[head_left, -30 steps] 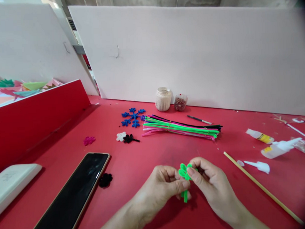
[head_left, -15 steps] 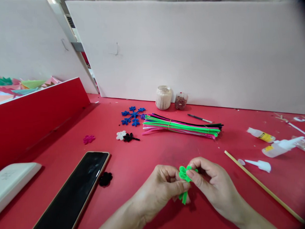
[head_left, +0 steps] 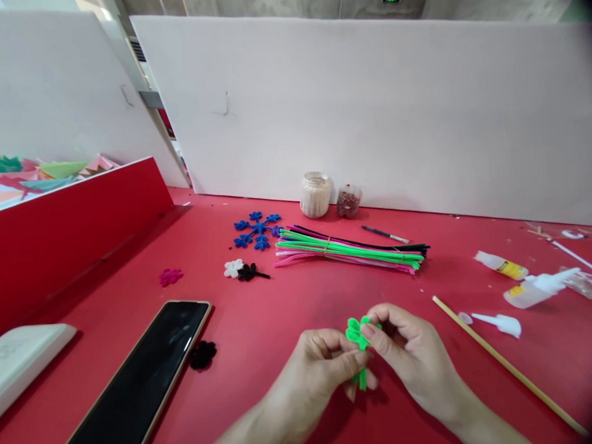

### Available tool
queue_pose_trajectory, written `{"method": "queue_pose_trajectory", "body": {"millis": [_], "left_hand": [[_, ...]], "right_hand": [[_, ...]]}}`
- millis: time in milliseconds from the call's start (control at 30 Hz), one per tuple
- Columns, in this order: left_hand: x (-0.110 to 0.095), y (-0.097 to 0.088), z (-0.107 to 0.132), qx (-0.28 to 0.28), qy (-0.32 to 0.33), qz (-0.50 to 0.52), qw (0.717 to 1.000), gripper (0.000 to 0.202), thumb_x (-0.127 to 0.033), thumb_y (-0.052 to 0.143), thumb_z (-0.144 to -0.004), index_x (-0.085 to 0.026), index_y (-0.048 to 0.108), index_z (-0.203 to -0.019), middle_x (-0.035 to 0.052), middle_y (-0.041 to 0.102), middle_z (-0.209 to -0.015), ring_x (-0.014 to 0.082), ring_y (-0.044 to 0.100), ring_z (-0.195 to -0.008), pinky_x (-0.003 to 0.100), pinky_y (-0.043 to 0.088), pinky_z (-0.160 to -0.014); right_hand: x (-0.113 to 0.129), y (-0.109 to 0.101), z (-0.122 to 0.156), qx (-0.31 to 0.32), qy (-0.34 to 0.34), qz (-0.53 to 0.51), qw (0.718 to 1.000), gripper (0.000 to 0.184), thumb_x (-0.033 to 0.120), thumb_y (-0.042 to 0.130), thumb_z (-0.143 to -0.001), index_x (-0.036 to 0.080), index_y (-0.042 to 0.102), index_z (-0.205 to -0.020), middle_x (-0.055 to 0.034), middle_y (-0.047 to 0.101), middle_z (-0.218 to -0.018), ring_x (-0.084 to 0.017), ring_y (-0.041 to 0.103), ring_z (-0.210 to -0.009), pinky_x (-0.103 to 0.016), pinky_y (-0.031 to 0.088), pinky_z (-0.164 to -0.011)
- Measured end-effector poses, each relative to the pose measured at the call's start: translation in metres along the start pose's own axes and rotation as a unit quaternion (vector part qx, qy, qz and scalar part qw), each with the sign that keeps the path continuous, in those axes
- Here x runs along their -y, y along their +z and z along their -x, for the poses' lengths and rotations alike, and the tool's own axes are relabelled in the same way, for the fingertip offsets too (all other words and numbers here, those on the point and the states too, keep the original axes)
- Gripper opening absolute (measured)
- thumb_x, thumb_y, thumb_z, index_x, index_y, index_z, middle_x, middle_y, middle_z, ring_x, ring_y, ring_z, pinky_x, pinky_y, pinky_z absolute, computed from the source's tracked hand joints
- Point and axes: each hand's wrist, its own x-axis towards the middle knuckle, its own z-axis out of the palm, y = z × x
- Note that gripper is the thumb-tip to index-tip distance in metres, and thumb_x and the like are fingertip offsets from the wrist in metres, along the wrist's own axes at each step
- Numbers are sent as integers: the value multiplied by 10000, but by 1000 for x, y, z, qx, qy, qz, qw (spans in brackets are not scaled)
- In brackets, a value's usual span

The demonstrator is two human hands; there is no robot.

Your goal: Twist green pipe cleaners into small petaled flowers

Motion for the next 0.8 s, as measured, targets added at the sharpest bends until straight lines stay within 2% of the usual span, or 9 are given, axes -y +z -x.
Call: {"method": "queue_pose_trajectory", "body": {"millis": [133, 300, 433, 567, 700, 800], "left_hand": [[2, 2, -1, -21, 5, -8, 1000, 185, -280, 667, -658, -97, 639, -641, 48, 631, -547, 55, 431, -397, 206, 314, -432], [0, 2, 0, -60, 18, 47, 997, 164, -254, 680, -648, -108, 634, -589, 29, 606, -537, 56, 434, -437, 196, 288, -438], [0, 0, -2, -75, 38, 58, 995, 197, -263, 709, -615, -103, 625, -536, -26, 489, -441, 37, 370, -418, 188, 253, -431], [1, -1, -4, -50, 45, 14, 998, 247, -325, 697, -619, -99, 619, -559, -9, 508, -458, 48, 392, -406, 199, 268, -423], [-1, 1, -3, -92, 74, -25, 993, 259, -332, 730, -563, -127, 575, -594, -26, 506, -471, 61, 414, -395, 209, 306, -422], [-6, 2, -1, -124, 93, -37, 987, 214, -313, 697, -609, -137, 578, -625, -25, 510, -510, 71, 431, -420, 222, 339, -446]], "right_hand": [[2, 0, 0, 7, 24, -56, 998, 182, 325, 487, -814, 182, 521, -708, 29, 503, -602, -109, 493, -533, -206, 428, -503], [0, 1, 2, -21, 32, -117, 992, 167, 330, 455, -836, 208, 530, -923, 3, 549, -758, -126, 526, -646, -226, 457, -593], [0, 8, 2, 28, 1, -151, 988, 132, 290, 474, -827, 193, 563, -815, -8, 528, -744, -148, 528, -694, -252, 455, -630], [-3, 14, 2, -2, -17, -139, 990, 156, 276, 491, -813, 178, 561, -713, -32, 516, -800, -168, 527, -751, -276, 443, -670], [-8, 14, 4, -22, -8, -123, 992, 176, 292, 496, -810, 177, 544, -687, -26, 506, -779, -151, 510, -688, -282, 437, -683], [-10, 13, 6, -21, -11, -108, 994, 189, 302, 491, -812, 179, 526, -673, -31, 502, -787, -157, 507, -696, -281, 438, -673]]}}
